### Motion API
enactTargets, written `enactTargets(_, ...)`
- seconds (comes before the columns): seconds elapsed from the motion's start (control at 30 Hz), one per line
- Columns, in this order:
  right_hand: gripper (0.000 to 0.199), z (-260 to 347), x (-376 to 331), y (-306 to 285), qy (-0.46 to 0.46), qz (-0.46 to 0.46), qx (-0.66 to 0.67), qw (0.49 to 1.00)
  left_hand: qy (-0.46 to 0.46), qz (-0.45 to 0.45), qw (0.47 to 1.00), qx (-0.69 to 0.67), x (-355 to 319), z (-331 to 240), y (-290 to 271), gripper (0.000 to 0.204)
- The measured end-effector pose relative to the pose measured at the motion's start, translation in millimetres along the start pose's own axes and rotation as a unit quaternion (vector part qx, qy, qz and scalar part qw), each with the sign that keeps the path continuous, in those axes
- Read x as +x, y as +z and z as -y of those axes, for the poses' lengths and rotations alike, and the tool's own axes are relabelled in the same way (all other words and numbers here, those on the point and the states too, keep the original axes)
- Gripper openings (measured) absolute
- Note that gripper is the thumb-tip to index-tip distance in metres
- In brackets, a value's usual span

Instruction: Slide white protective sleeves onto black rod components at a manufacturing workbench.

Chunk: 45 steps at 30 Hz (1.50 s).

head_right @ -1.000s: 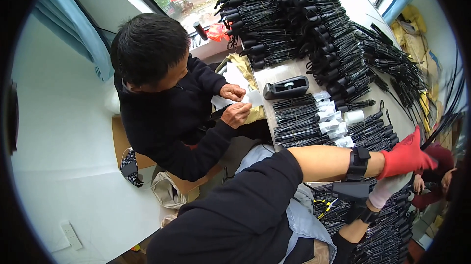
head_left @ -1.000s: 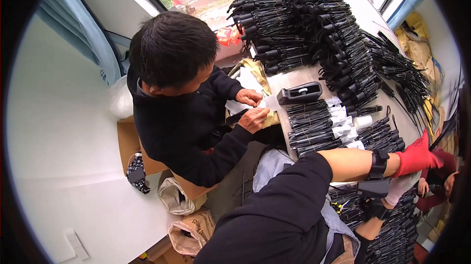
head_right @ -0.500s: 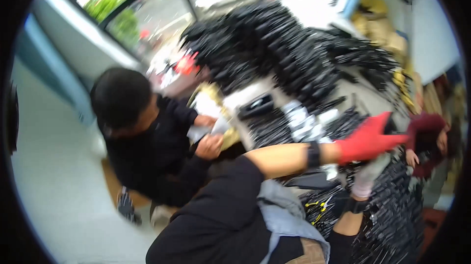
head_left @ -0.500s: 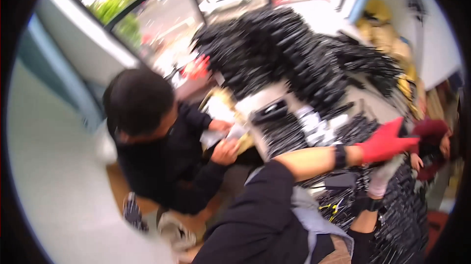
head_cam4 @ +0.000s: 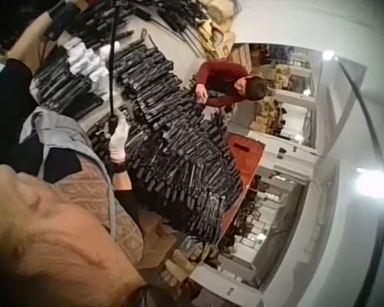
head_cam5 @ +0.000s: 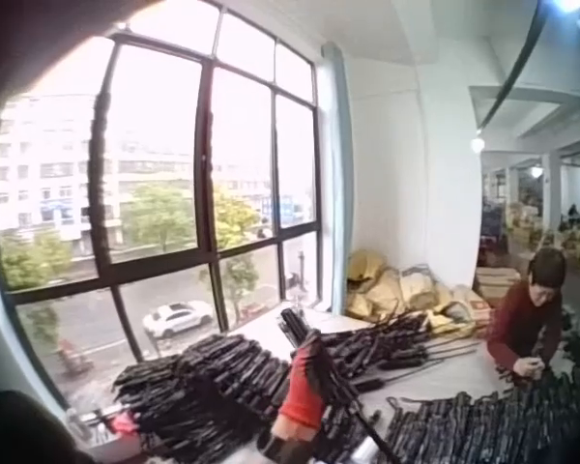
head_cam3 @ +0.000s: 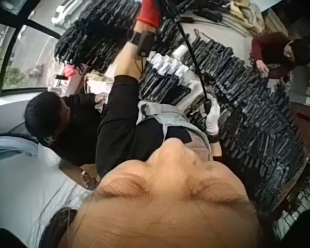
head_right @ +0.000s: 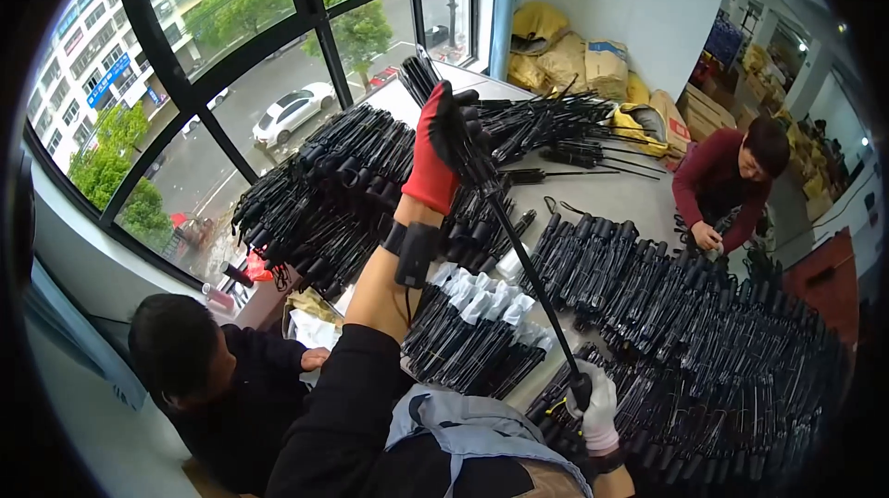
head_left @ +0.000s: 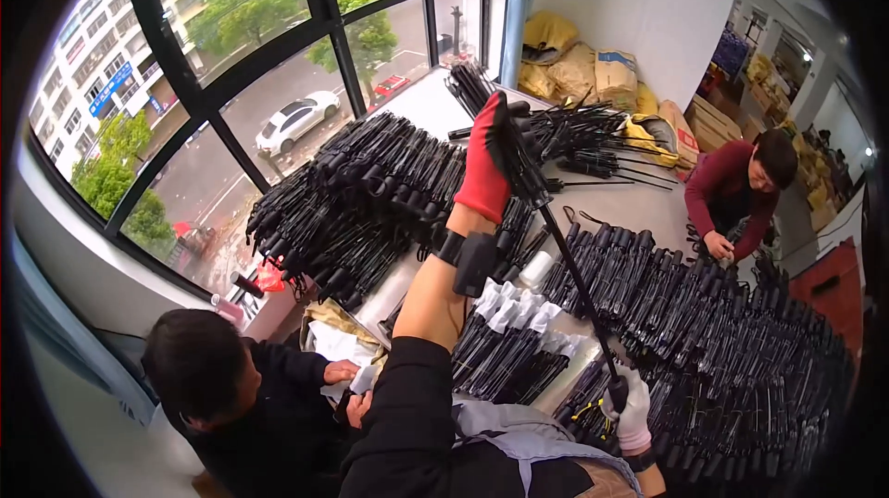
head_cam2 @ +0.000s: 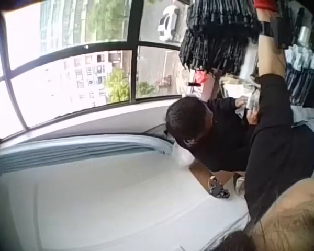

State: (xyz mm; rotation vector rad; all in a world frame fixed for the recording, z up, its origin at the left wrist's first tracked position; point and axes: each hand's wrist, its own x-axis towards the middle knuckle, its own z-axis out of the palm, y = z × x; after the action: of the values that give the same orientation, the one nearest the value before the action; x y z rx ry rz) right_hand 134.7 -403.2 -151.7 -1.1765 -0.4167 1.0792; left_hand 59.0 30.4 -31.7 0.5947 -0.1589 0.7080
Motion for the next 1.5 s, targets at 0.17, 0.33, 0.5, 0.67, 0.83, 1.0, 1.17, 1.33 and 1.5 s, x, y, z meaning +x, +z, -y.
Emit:
enactTargets(0.17,0.049,9.4,108.6,35.0,-0.278,-0.202,-0.352,0.871,-0.018,-0.151,0.984,0.091,-36.5,133.5,43.7,0.032)
enactTargets(0.33,0.040,75.5,96.2,97.8,-0.107,-0.058,-0.179,0.976,-0.046,-0.166,0.985,0.028,-48.0,100.9,68.3,0.023)
enactTargets(0.5,0.042,53.2,109.8,85.7,-0.199,-0.003,-0.266,0.943,0.058,-0.138,0.986,0.075,-68.2,121.4,79.9,0.022)
enactTargets(0.67,0.028,64.4,139.8,80.4,-0.292,-0.008,-0.139,0.946,0.059,-0.129,0.989,0.052,-58.2,111.5,110.7,0.056)
enactTargets(0.83,0.036,41.1,187.7,1.9,-0.363,0.002,-0.248,0.898,0.114,-0.333,0.859,0.371,-59.1,182.4,100.8,0.087)
enactTargets(1.0,0.035,26.8,191.7,5.4,-0.401,-0.045,-0.316,0.859,0.090,-0.212,0.844,0.485,-69.3,162.6,84.6,0.088)
enactTargets(1.17,0.050,31.6,163.3,49.0,-0.253,-0.044,-0.076,0.963,0.015,-0.213,0.861,0.463,-89.7,127.1,122.2,0.060)
enactTargets(1.33,0.046,19.4,112.5,59.2,-0.277,0.021,-0.151,0.949,0.197,-0.065,0.755,0.622,-131.1,113.3,40.2,0.052)
enactTargets(1.5,0.052,-0.5,33.6,-11.3,-0.183,0.136,-0.195,0.954,0.166,-0.265,0.945,0.094,-76.1,-11.8,-21.1,0.083)
